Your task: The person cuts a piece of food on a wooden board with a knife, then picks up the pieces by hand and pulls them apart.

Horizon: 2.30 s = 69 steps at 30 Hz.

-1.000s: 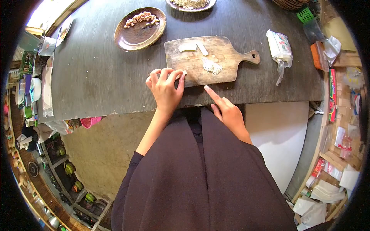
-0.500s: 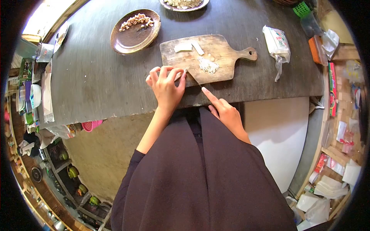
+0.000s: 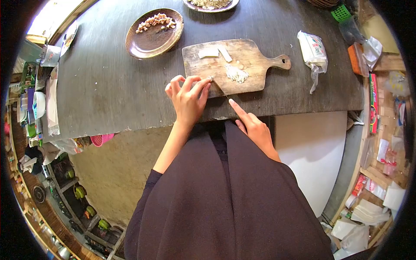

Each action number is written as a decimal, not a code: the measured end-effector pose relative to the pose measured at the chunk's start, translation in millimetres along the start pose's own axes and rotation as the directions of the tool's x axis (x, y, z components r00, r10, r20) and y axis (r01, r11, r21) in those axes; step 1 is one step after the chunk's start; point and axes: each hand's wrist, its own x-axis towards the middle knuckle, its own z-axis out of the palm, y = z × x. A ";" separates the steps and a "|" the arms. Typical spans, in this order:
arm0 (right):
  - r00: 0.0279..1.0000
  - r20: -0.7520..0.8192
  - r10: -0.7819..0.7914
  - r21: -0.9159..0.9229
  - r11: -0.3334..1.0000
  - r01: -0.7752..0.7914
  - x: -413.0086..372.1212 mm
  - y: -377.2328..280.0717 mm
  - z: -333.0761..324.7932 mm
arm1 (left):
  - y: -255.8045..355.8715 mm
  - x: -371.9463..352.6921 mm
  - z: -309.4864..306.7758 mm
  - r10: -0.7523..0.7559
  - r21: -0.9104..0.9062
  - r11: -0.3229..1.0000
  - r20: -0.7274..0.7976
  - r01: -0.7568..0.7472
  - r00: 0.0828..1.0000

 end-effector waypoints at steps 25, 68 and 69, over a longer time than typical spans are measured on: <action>0.996 0.028 0.080 -0.143 0.987 -0.075 10.3 -28.6 7.2 | -8.2 2.3 7.8 0.009 -0.116 0.993 0.042 -0.004 0.999; 0.994 -0.104 -0.036 -0.132 0.991 0.022 -7.7 0.7 10.0 | -6.6 1.0 10.0 -0.003 -0.117 0.993 0.010 0.004 1.000; 0.994 -0.105 -0.036 -0.132 0.991 0.022 -7.8 0.0 9.2 | -6.7 1.0 10.1 -0.002 -0.117 0.993 0.009 0.003 1.000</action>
